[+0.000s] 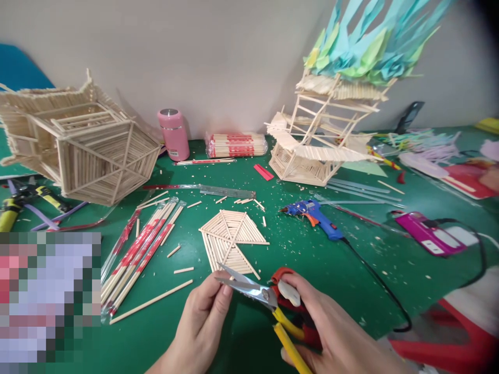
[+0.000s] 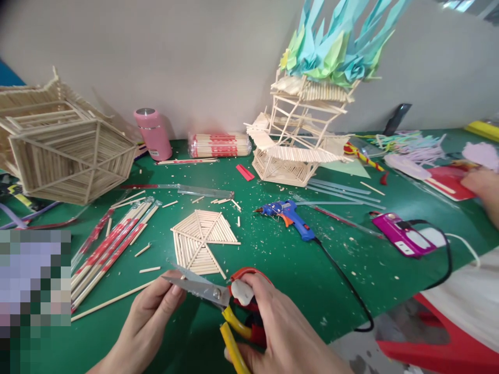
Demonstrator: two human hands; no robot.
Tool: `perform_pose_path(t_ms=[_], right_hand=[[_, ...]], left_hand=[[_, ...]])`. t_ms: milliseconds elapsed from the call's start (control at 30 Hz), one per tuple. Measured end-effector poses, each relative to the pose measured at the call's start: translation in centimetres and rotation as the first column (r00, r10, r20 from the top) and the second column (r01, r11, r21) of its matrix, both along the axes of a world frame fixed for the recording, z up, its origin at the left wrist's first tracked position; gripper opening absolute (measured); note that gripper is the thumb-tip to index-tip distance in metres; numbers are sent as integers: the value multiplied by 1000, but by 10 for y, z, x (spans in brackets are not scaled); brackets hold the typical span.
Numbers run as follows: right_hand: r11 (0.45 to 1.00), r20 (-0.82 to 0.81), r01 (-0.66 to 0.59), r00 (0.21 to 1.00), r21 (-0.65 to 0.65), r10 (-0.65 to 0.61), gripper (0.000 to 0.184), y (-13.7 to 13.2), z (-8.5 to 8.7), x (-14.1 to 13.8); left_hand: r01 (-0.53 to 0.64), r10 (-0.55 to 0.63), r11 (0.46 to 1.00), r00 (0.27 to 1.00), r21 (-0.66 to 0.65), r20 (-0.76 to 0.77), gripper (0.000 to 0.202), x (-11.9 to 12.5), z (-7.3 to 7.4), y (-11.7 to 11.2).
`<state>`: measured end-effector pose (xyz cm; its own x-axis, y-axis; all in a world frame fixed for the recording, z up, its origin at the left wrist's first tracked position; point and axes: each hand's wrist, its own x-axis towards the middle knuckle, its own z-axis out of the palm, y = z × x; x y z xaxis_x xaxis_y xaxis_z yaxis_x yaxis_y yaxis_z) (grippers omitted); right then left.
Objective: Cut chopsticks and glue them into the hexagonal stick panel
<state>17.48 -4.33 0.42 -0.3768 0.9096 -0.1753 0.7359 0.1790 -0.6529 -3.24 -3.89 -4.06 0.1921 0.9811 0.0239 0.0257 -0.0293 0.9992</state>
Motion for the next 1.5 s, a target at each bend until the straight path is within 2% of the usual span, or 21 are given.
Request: perform_pose_path(t_ms=[233,333,600,833,1067,1167,1300,1433,1500], right_hand=[[999,3,19,1000,36,-19,43,1,-1,0],[1000,4,18,1000,9,-18,43,2,-1,1],[998,55,19,998,56,-22,25,-6,-2,-2],[998,46,38,998,-43,-36,24,-14,-4,-8],[995,42,17,999,-102,-13,22,-15,-6,-6],[996,68,36,997,-84,-30,25,-19,-9,-5],[999,91,44,995,13,-45,32,-24,-16,-1],[992,84,10,996,126,-20,46,-25,-18,6],[992,91,-1,996,124,-11,46,-25,-15,8]], left_hand=[[-17,19,999,999,43,-49,18,1,4,1],[-14,20,997,997,76,-78,18,1,4,2],[28,51,958,963,285,-266,19,0,10,2],[71,117,900,910,429,-397,20,1,12,-3],[132,120,862,885,490,-449,20,0,13,-3],[143,112,856,886,496,-449,20,0,14,-3],[119,99,875,904,469,-415,20,-2,14,-2],[149,-26,916,948,371,-317,20,-2,20,-1],[158,-68,931,961,330,-267,21,-1,23,-1]])
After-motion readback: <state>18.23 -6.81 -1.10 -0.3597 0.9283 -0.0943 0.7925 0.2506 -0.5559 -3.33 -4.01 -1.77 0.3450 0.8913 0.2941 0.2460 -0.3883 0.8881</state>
